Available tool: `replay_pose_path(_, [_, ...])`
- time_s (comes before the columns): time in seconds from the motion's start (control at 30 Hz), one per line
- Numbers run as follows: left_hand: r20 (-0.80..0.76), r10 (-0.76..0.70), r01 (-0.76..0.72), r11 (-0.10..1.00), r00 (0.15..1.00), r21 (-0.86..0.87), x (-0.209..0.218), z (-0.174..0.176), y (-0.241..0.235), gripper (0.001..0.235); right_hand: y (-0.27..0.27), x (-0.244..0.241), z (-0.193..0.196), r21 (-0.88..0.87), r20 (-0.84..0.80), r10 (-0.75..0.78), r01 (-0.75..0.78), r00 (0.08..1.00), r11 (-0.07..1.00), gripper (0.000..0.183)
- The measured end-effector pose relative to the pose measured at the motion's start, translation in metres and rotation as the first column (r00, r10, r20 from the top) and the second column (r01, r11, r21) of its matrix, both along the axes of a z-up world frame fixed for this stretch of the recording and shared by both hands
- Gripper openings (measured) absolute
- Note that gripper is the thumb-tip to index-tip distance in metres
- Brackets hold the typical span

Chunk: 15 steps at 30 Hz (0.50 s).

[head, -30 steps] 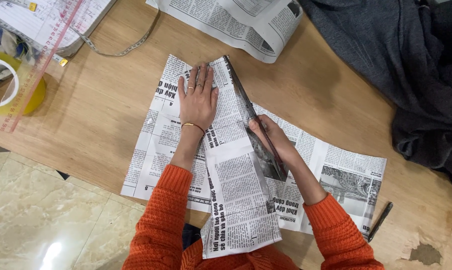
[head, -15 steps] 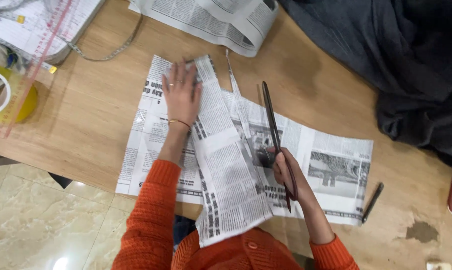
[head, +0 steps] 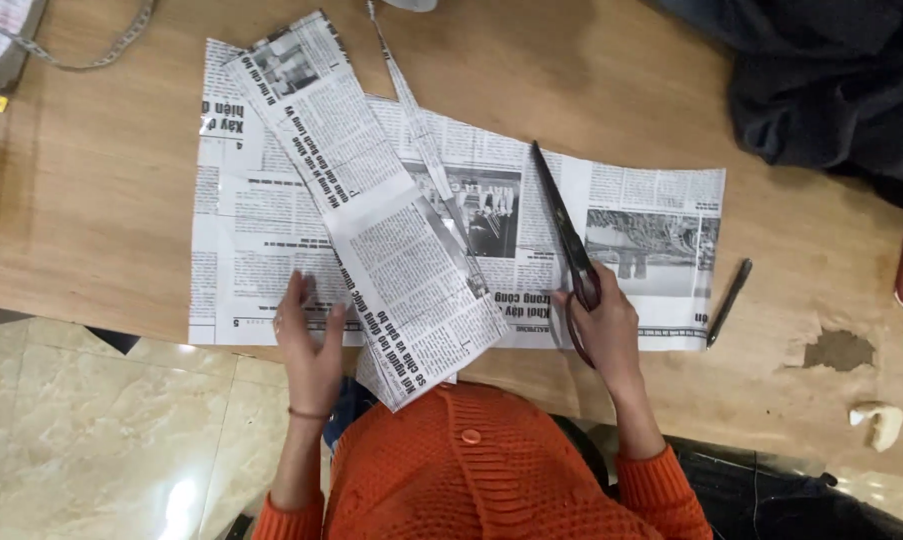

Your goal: The person uses scissors to cut a newspaper into strips on a wooden table. They repeatedly cut along the length of the paper, separate the cut pieces, and continue cutting additional sections.

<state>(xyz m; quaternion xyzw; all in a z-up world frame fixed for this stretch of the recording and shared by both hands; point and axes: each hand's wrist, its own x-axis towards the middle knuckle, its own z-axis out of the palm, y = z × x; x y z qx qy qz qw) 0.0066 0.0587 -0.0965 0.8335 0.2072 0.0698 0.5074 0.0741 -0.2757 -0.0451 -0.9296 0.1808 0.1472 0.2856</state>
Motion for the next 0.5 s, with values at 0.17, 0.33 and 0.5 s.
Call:
replay_pose_path(0.17, [-0.006,-0.042,0.043,0.991,0.999,0.130,-0.010,-0.005,0.000,0.063,-0.006,0.000,0.004,0.006,0.124,0.079,-0.080,0.989,0.997,0.060])
replay_pose_path(0.33, [0.025,-0.019,0.008,0.925,1.000,0.380,0.026,-0.030,-0.017,0.079,-0.027,-0.011,-0.025,-0.006,0.238,0.158,-0.161,0.958,0.987,0.066])
replay_pose_path(0.5, [-0.085,0.074,-0.027,0.887,0.994,0.461,0.047,-0.022,-0.037,0.103,-0.057,-0.017,-0.039,-0.033,0.302,0.200,-0.199,0.932,0.979,0.066])
